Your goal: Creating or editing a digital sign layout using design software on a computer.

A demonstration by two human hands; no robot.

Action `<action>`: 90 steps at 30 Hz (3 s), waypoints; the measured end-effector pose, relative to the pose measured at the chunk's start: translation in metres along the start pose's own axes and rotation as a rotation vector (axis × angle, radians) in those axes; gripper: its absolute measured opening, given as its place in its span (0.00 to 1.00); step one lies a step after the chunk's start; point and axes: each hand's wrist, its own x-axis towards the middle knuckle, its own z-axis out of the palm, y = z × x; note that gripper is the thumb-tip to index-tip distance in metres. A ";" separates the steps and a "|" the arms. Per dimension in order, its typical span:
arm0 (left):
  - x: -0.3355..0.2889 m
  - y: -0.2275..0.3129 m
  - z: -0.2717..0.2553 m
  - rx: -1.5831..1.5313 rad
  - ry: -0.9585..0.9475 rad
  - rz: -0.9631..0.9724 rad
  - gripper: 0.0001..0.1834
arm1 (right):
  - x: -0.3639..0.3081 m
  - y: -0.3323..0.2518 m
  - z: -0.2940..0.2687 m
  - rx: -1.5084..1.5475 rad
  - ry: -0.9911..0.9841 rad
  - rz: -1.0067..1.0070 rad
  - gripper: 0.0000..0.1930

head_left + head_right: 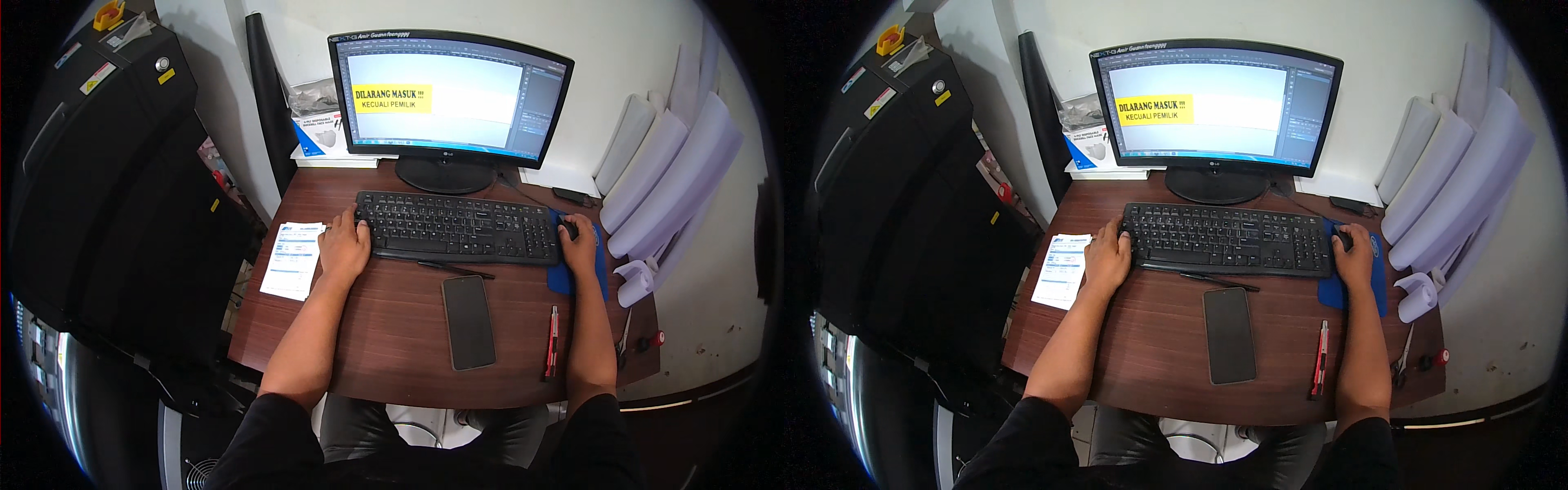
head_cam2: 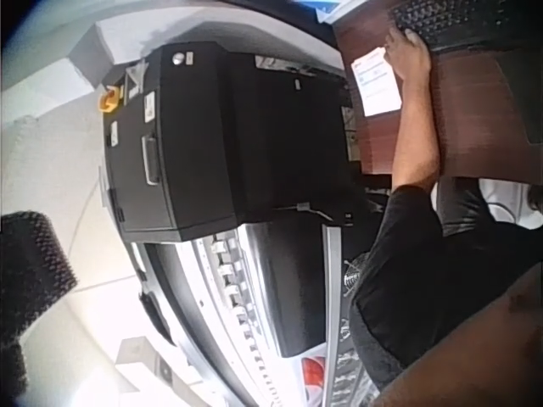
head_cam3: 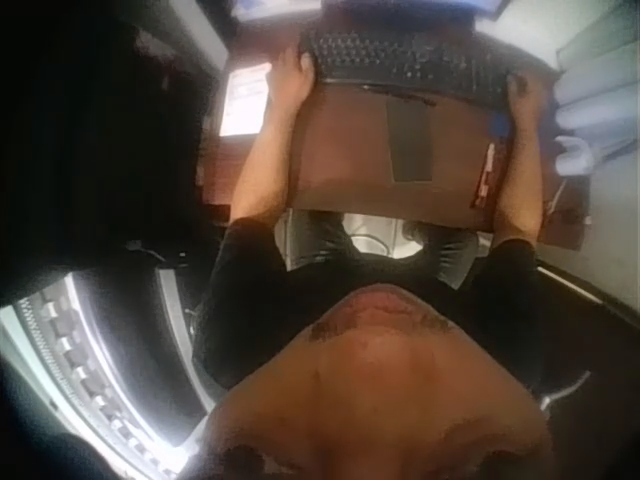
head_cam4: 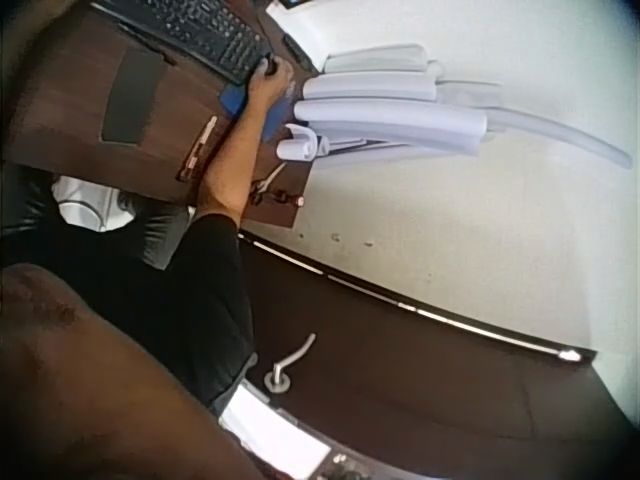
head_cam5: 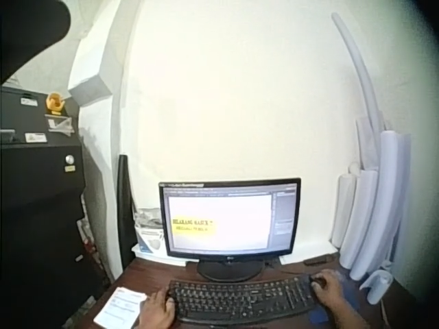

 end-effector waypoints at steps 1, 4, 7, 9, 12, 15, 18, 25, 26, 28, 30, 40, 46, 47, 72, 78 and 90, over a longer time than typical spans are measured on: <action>0.000 0.001 -0.001 0.003 -0.009 -0.007 0.26 | 0.000 -0.001 0.000 -0.005 0.001 0.001 0.14; 0.000 -0.001 0.000 0.001 -0.008 -0.010 0.26 | 0.001 -0.004 0.000 -0.004 -0.007 0.018 0.14; 0.000 0.000 -0.001 0.006 -0.018 -0.018 0.26 | 0.000 -0.008 -0.001 -0.019 -0.004 0.026 0.14; 0.000 -0.002 0.000 0.013 -0.005 -0.008 0.26 | 0.000 -0.010 -0.001 -0.040 0.009 0.018 0.14; 0.000 -0.003 0.001 0.010 0.002 0.001 0.26 | 0.001 -0.008 -0.002 0.014 0.000 0.016 0.13; 0.000 -0.002 0.000 0.002 -0.005 0.002 0.27 | 0.000 -0.005 -0.002 -0.012 0.011 0.033 0.12; 0.000 -0.003 0.000 0.011 -0.001 0.004 0.27 | 0.000 -0.007 -0.001 -0.046 0.008 0.014 0.12; 0.000 -0.001 0.000 0.008 -0.009 0.001 0.27 | -0.001 -0.005 -0.002 -0.033 0.001 0.009 0.13; -0.001 -0.001 0.000 0.008 -0.008 0.000 0.27 | -0.001 -0.005 -0.002 -0.042 0.001 -0.007 0.13; -0.001 -0.002 0.000 0.012 -0.022 -0.005 0.27 | 0.000 -0.005 -0.001 -0.029 -0.002 -0.011 0.13; -0.001 -0.003 -0.001 0.012 -0.022 -0.011 0.27 | 0.000 -0.006 0.000 -0.018 -0.006 -0.017 0.13; 0.001 -0.005 0.003 -0.003 0.002 -0.007 0.25 | -0.001 -0.008 -0.001 -0.012 0.000 0.007 0.13; 0.002 -0.008 0.006 -0.099 0.000 -0.016 0.25 | 0.001 -0.010 -0.003 -0.016 0.087 -0.009 0.12; 0.002 -0.008 0.007 -0.099 -0.002 -0.013 0.25 | 0.001 -0.010 -0.004 -0.030 0.114 -0.020 0.12; 0.004 -0.008 0.003 -0.435 0.027 -0.063 0.29 | -0.001 -0.011 -0.006 -0.062 0.103 0.112 0.15; 0.005 -0.011 0.008 -0.326 -0.053 -0.072 0.32 | -0.002 -0.011 -0.008 -0.106 0.052 0.079 0.15; 0.006 -0.014 0.007 -0.354 -0.023 -0.018 0.30 | -0.002 -0.014 -0.006 -0.050 0.030 0.079 0.14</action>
